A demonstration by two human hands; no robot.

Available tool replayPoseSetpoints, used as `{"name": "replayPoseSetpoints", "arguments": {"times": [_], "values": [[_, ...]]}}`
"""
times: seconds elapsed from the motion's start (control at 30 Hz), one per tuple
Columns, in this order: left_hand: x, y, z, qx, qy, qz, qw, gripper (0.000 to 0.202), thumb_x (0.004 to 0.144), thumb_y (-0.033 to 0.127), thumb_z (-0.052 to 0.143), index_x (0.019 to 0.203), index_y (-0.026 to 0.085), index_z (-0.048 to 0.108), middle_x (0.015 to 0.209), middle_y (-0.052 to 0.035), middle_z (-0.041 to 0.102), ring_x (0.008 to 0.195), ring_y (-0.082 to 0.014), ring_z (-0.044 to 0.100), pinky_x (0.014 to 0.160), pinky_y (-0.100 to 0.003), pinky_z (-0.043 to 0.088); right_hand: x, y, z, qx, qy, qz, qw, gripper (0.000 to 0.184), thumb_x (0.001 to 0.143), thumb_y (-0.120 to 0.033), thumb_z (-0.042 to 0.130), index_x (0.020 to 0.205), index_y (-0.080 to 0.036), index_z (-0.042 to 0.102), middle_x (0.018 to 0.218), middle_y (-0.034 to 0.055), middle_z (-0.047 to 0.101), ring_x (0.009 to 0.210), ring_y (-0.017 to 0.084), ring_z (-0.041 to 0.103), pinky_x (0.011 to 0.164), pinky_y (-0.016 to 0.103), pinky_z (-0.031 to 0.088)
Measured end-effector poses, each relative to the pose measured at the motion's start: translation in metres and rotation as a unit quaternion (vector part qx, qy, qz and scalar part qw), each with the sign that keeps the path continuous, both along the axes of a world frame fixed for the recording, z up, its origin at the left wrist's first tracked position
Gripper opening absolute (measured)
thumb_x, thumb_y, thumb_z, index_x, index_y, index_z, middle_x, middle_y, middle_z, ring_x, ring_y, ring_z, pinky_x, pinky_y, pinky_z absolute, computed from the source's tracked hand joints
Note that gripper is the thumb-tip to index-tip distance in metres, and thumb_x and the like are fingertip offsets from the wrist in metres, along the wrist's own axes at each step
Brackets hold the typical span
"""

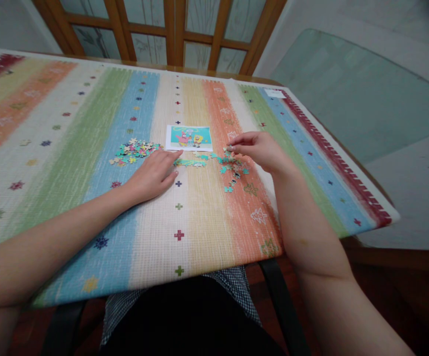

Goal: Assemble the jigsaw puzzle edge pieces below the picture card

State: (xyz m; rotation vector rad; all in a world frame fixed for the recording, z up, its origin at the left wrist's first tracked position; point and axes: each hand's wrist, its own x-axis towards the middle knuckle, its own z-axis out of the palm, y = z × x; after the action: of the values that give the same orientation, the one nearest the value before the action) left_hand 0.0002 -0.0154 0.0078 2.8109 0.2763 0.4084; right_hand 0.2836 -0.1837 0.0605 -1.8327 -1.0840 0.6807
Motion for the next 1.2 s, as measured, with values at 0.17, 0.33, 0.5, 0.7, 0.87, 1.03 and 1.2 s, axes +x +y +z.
{"name": "replayPoseSetpoints", "arguments": {"times": [0.17, 0.33, 0.5, 0.7, 0.87, 1.03, 1.2], "values": [[0.0, 0.0, 0.0, 0.005, 0.005, 0.0, 1.0, 0.056, 0.104, 0.032, 0.044, 0.155, 0.011, 0.04, 0.144, -0.0188, 0.057, 0.134, -0.0318, 0.051, 0.122, -0.052, 0.034, -0.011, 0.005, -0.004, 0.014, 0.049, 0.016, 0.999, 0.023, 0.074, -0.038, 0.088, 0.084, -0.02, 0.079, 0.087, 0.0071, 0.078, 0.084, 0.02, 0.071, 0.079, 0.035, 0.059], [0.0, 0.0, 0.0, 0.01, 0.006, 0.001, 1.0, 0.056, 0.104, 0.032, 0.043, 0.156, 0.011, 0.039, 0.144, -0.0188, 0.058, 0.134, -0.0318, 0.052, 0.121, -0.052, 0.035, -0.015, 0.009, -0.01, 0.012, 0.084, 0.014, 0.996, 0.026, 0.073, -0.04, 0.09, 0.083, -0.019, 0.079, 0.084, 0.007, 0.077, 0.077, 0.017, 0.069, 0.071, 0.032, 0.058], [0.0, 0.0, 0.001, 0.008, 0.004, -0.001, 1.0, 0.056, 0.104, 0.032, 0.043, 0.155, 0.01, 0.04, 0.144, -0.0196, 0.058, 0.134, -0.0322, 0.052, 0.121, -0.053, 0.035, -0.013, 0.012, -0.014, -0.029, 0.096, 0.009, 0.995, 0.026, 0.072, -0.042, 0.09, 0.083, -0.02, 0.079, 0.081, 0.0066, 0.077, 0.067, 0.015, 0.066, 0.06, 0.03, 0.055], [0.0, 0.0, 0.0, 0.0, 0.003, 0.0, 1.0, 0.056, 0.103, 0.032, 0.044, 0.156, 0.012, 0.04, 0.145, -0.0187, 0.057, 0.134, -0.0323, 0.051, 0.121, -0.054, 0.034, -0.017, 0.013, -0.013, -0.014, 0.074, -0.008, 0.997, 0.022, 0.076, -0.037, 0.088, 0.084, -0.018, 0.079, 0.08, 0.0068, 0.075, 0.072, 0.017, 0.069, 0.067, 0.033, 0.058], [0.0, 0.0, 0.0, -0.007, 0.006, 0.001, 1.0, 0.056, 0.104, 0.033, 0.044, 0.156, 0.013, 0.04, 0.145, -0.0173, 0.057, 0.135, -0.0315, 0.05, 0.121, -0.053, 0.034, -0.025, 0.012, -0.009, -0.008, 0.066, -0.004, 0.998, 0.032, 0.078, -0.04, 0.087, 0.101, -0.018, 0.081, 0.079, 0.0072, 0.076, 0.08, 0.02, 0.072, 0.072, 0.035, 0.062], [0.0, 0.0, 0.0, -0.005, 0.007, 0.003, 1.0, 0.056, 0.103, 0.033, 0.044, 0.156, 0.013, 0.04, 0.147, -0.0173, 0.056, 0.135, -0.0316, 0.05, 0.122, -0.053, 0.033, -0.031, 0.013, -0.005, -0.012, 0.092, -0.017, 0.996, 0.03, 0.077, -0.037, 0.089, 0.096, -0.017, 0.078, 0.08, 0.0084, 0.077, 0.086, 0.022, 0.074, 0.076, 0.035, 0.063], [0.0, 0.0, 0.001, -0.001, 0.007, 0.0, 1.0, 0.056, 0.103, 0.032, 0.044, 0.156, 0.013, 0.039, 0.146, -0.0181, 0.057, 0.135, -0.032, 0.05, 0.121, -0.054, 0.034, -0.032, 0.013, -0.006, -0.017, 0.116, -0.022, 0.993, 0.028, 0.073, -0.035, 0.091, 0.08, -0.017, 0.07, 0.079, 0.0077, 0.075, 0.077, 0.018, 0.073, 0.072, 0.031, 0.06]]}}
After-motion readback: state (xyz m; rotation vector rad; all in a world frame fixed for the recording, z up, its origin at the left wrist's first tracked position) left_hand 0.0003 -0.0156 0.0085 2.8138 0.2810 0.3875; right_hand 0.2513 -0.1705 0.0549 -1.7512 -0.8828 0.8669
